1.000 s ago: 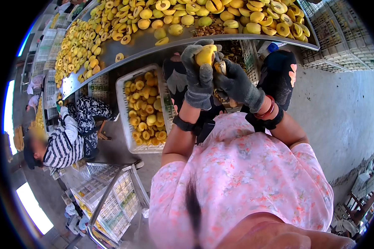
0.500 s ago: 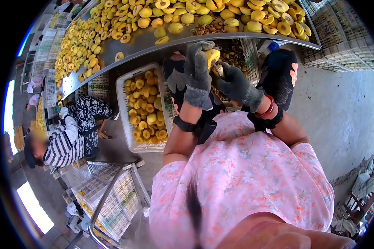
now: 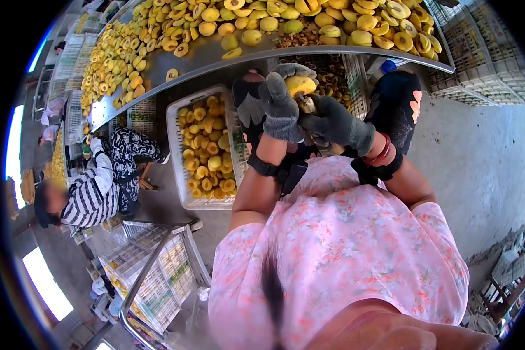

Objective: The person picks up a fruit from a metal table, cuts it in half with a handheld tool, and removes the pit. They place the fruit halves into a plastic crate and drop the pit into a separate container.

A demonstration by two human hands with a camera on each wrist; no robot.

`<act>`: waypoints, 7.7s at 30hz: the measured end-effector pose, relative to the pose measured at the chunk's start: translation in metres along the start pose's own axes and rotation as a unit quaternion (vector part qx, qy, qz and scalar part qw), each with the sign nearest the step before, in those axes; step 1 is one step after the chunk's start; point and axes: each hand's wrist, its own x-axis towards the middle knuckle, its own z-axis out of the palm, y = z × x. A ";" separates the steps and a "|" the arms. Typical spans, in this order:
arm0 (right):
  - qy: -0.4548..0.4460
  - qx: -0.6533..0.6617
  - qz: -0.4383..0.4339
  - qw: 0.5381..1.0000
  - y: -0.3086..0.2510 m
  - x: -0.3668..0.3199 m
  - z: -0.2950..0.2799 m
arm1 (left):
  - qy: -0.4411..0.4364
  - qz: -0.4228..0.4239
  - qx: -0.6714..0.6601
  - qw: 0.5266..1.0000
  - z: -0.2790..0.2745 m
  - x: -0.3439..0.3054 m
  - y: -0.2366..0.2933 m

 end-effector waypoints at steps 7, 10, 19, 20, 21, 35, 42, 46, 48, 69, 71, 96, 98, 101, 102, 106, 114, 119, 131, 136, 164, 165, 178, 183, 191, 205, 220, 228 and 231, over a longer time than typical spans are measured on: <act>-0.057 0.042 0.031 0.997 -0.004 -0.007 -0.005 | -0.109 -0.058 -0.068 0.990 -0.007 0.003 0.009; -0.060 0.031 0.021 0.998 -0.003 -0.010 -0.005 | -0.172 -0.042 -0.013 0.984 -0.005 0.007 0.019; -0.051 0.027 0.065 0.996 -0.007 -0.011 -0.004 | -0.164 -0.054 0.079 0.982 -0.003 0.005 0.025; -0.040 -0.017 0.040 0.998 0.000 -0.007 -0.006 | -0.149 -0.060 0.097 0.982 -0.005 0.005 0.022; -0.025 -0.067 0.023 0.997 0.002 -0.004 -0.008 | -0.135 -0.065 0.114 0.982 -0.008 0.005 0.019; 0.064 -0.527 -0.028 0.847 0.001 0.014 -0.005 | 0.099 -0.197 0.109 0.969 -0.023 0.005 0.013; 0.134 -0.612 -0.064 0.777 0.021 0.017 -0.031 | 0.241 -0.146 0.073 0.957 -0.109 0.008 0.044; 0.219 -0.560 -0.088 0.794 0.022 0.017 -0.039 | 0.429 -0.112 0.389 0.808 -0.243 -0.028 0.058; 0.216 -0.561 -0.065 0.797 0.032 0.028 -0.051 | 0.359 -0.194 0.733 0.544 -0.249 -0.050 0.090; 0.316 -0.487 -0.037 0.813 0.082 0.062 -0.086 | -0.045 -0.279 0.799 0.531 -0.177 0.171 -0.049; 0.324 -0.491 -0.042 0.808 0.065 0.057 -0.073 | -0.002 -0.202 0.765 0.611 -0.173 0.161 -0.053; 0.194 -0.210 -0.101 0.953 0.034 0.021 -0.020 | 0.071 -0.185 0.033 0.980 -0.056 0.000 -0.049; 0.203 -0.201 -0.062 0.956 0.028 0.019 -0.014 | 0.061 -0.140 0.041 0.987 -0.046 -0.004 -0.043; 0.205 -0.253 -0.112 0.939 0.039 0.023 -0.014 | 0.055 -0.063 0.055 0.995 -0.027 -0.007 -0.034; 0.213 -0.249 -0.139 0.934 0.047 0.025 -0.016 | 0.046 -0.055 0.057 0.996 -0.022 -0.008 -0.031; 0.221 -0.211 -0.131 0.943 0.052 0.026 -0.018 | -0.007 -0.066 0.102 0.993 -0.018 -0.012 -0.023; 0.187 -0.079 -0.105 0.974 0.046 0.022 -0.007 | 0.031 -0.009 0.190 0.981 -0.019 -0.018 -0.035; 0.130 -0.045 -0.033 0.990 0.028 0.015 -0.005 | 0.017 0.027 0.157 0.987 -0.018 -0.019 -0.038; -0.042 0.283 0.123 0.950 0.009 0.003 -0.019 | -0.080 -0.100 -0.092 0.987 -0.015 -0.018 -0.022; -0.056 0.253 0.141 0.955 0.003 0.002 -0.019 | -0.089 0.059 0.099 0.989 -0.019 -0.013 -0.028; 0.185 -0.486 0.073 0.851 0.090 0.055 -0.060 | 0.102 0.070 0.736 0.665 -0.215 0.109 -0.011; 0.181 -0.470 0.075 0.860 0.083 0.054 -0.057 | 0.080 0.015 0.746 0.660 -0.211 0.131 -0.027; 0.107 -0.567 -0.028 0.817 0.087 0.052 -0.057 | -0.012 -0.122 0.710 0.693 -0.216 0.204 -0.088; 0.220 -0.402 -0.078 0.885 0.042 0.052 -0.035 | 0.033 -0.230 0.026 0.972 -0.161 0.131 -0.024; 0.201 -0.415 -0.183 0.868 -0.005 0.050 -0.010 | 0.041 -0.137 0.100 0.985 -0.052 0.031 0.023; 0.070 -0.090 -0.062 0.991 -0.012 0.023 -0.001 | 0.015 0.080 0.210 0.974 -0.023 0.003 -0.004; -0.025 0.114 0.080 0.990 0.010 0.015 -0.012 | 0.133 -0.011 0.089 0.987 -0.052 0.011 -0.004; 0.133 -0.137 0.008 0.981 0.015 0.011 -0.022 | 0.257 -0.006 0.686 0.681 -0.228 -0.046 0.021; 0.149 -0.241 -0.032 0.959 0.034 0.023 -0.033 | 0.278 -0.091 0.750 0.593 -0.282 -0.082 0.022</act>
